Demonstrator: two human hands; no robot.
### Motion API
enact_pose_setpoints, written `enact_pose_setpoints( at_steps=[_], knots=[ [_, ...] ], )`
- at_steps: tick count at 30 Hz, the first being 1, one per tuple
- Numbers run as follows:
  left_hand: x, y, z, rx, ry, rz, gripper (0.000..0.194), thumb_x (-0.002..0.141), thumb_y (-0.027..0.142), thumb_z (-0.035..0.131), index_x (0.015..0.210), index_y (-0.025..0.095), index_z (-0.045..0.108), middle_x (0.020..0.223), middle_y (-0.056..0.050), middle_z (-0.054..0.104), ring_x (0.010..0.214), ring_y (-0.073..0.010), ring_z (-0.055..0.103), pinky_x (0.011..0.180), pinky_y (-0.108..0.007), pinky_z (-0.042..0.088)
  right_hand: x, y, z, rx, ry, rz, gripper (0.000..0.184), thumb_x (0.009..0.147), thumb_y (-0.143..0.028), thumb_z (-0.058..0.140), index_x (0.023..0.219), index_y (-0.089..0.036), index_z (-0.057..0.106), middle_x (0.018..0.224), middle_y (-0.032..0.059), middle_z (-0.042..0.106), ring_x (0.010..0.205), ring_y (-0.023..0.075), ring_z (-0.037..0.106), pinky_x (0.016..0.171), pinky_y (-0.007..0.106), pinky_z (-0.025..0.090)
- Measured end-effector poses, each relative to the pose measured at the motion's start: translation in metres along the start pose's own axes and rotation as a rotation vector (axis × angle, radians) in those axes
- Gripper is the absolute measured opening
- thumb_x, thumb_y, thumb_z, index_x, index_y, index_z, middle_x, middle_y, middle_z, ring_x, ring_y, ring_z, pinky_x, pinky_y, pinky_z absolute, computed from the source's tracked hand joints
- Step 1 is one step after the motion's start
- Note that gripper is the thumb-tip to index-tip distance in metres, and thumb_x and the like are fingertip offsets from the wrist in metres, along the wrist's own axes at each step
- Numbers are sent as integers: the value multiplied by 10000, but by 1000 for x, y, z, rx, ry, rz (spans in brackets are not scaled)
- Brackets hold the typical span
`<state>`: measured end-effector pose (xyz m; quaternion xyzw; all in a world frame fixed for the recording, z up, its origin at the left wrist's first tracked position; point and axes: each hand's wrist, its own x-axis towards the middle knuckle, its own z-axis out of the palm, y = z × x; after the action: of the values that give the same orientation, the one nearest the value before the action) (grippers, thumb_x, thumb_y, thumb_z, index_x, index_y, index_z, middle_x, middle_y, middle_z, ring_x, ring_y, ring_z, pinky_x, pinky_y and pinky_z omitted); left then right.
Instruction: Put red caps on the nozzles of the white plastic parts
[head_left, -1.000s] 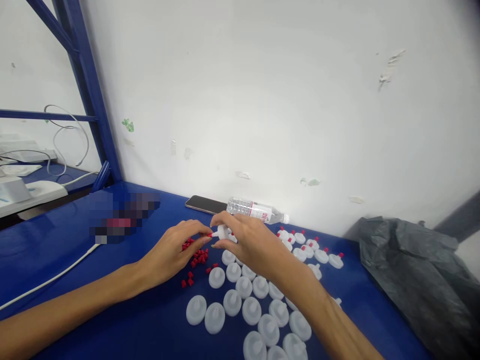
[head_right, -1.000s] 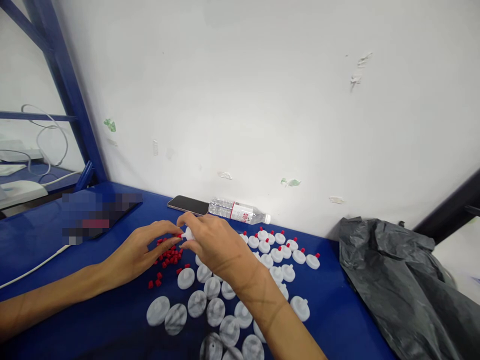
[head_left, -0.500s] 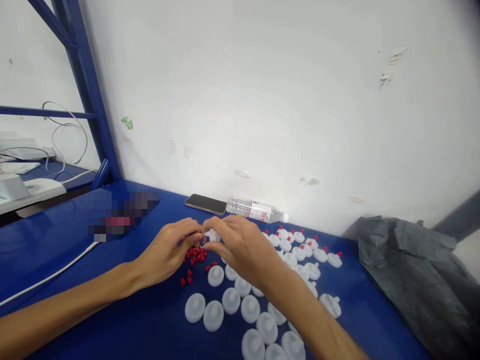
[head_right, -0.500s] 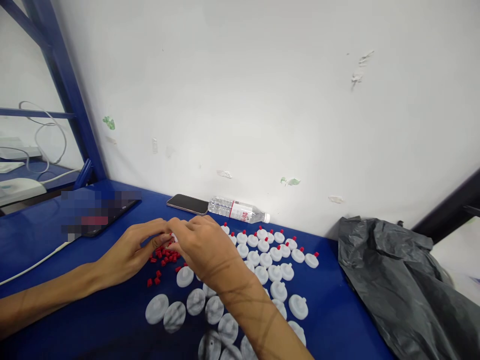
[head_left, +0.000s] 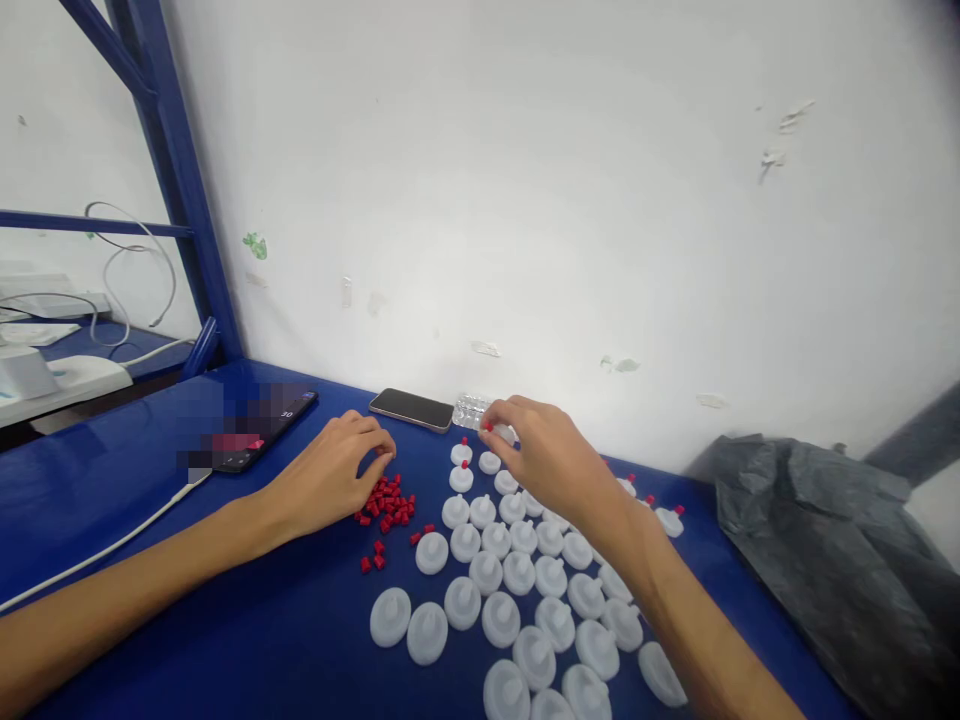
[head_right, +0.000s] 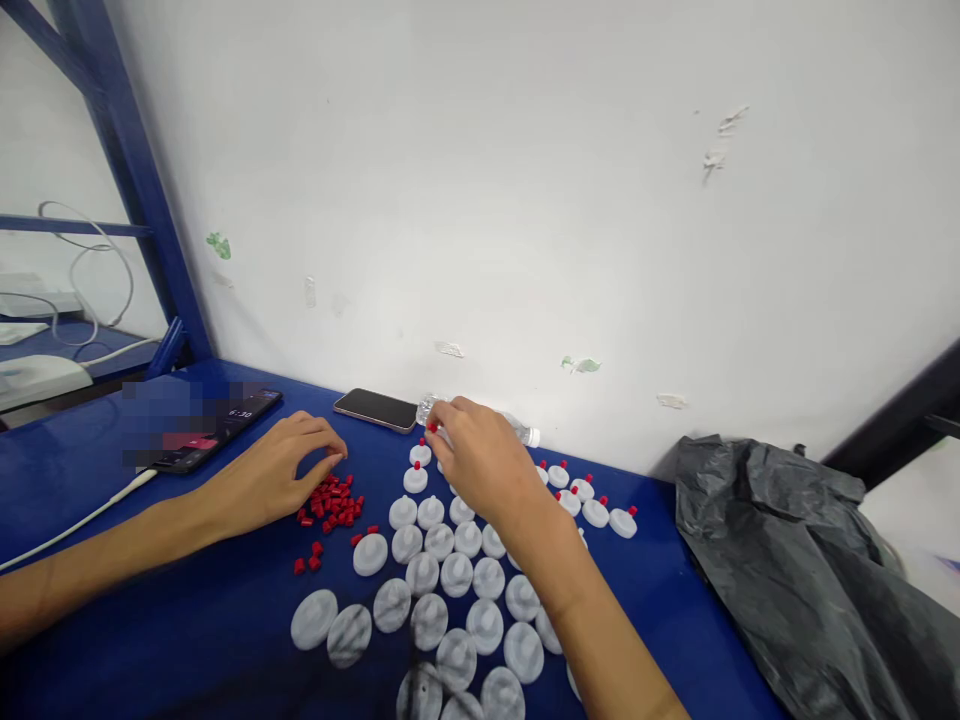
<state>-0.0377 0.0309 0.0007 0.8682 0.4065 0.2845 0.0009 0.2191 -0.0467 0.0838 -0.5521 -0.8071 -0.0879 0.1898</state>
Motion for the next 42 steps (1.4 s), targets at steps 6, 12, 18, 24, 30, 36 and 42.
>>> enact_pose_setpoints(
  at_steps=[6, 12, 18, 24, 30, 36, 42],
  knots=[
    [0, -3, 2, 36, -52, -108, 97, 742, 357, 596, 694, 327, 674, 729, 36, 738, 761, -225, 617, 717, -351, 459, -2, 16, 14, 12, -56, 56, 123, 899, -367, 599, 887, -257, 651, 775, -12, 701, 758, 179, 644, 629, 276, 414],
    [-2, -2, 4, 55, -110, -123, 73, 678, 385, 664, 630, 332, 652, 657, 53, 705, 680, -212, 608, 673, -335, 439, 2, 19, 27, 22, -120, 41, 170, 849, -414, 661, 819, -248, 685, 823, 6, 708, 771, 171, 653, 639, 266, 407],
    [-1, -1, 5, 22, -141, -156, 97, 690, 342, 646, 593, 332, 636, 632, 68, 700, 678, -198, 625, 621, -300, 439, -1, 20, 31, 39, -181, 21, 74, 853, -307, 668, 825, -245, 699, 723, -14, 722, 707, 151, 665, 633, 244, 418],
    [-1, 0, 6, 1, -144, -192, 75, 684, 357, 650, 615, 327, 645, 653, 63, 714, 693, -203, 644, 641, -311, 464, -2, 20, 35, 37, -207, -14, 62, 849, -272, 670, 821, -235, 712, 733, -9, 739, 726, 153, 675, 690, 255, 428],
    [-2, -2, 9, -25, -144, -221, 70, 662, 357, 663, 607, 322, 638, 653, 63, 716, 699, -203, 652, 639, -311, 470, -1, 26, 12, 22, -99, 21, 171, 918, -356, 564, 932, -258, 703, 775, -8, 741, 774, 174, 664, 722, 285, 419],
    [1, -2, 10, -67, -146, -244, 74, 663, 378, 642, 616, 324, 660, 675, 50, 751, 697, -211, 670, 631, -319, 480, -5, 41, -37, 1, 82, 131, 244, 956, -355, 465, 956, -247, 683, 858, 0, 739, 792, 176, 658, 751, 308, 424],
    [2, -5, 11, -88, -142, -204, 78, 648, 395, 657, 607, 329, 664, 672, 57, 749, 692, -206, 666, 644, -310, 479, -41, 49, -33, 31, 209, 171, 244, 963, -348, 441, 887, -250, 652, 830, -7, 711, 813, 182, 632, 786, 320, 416]
  ],
)
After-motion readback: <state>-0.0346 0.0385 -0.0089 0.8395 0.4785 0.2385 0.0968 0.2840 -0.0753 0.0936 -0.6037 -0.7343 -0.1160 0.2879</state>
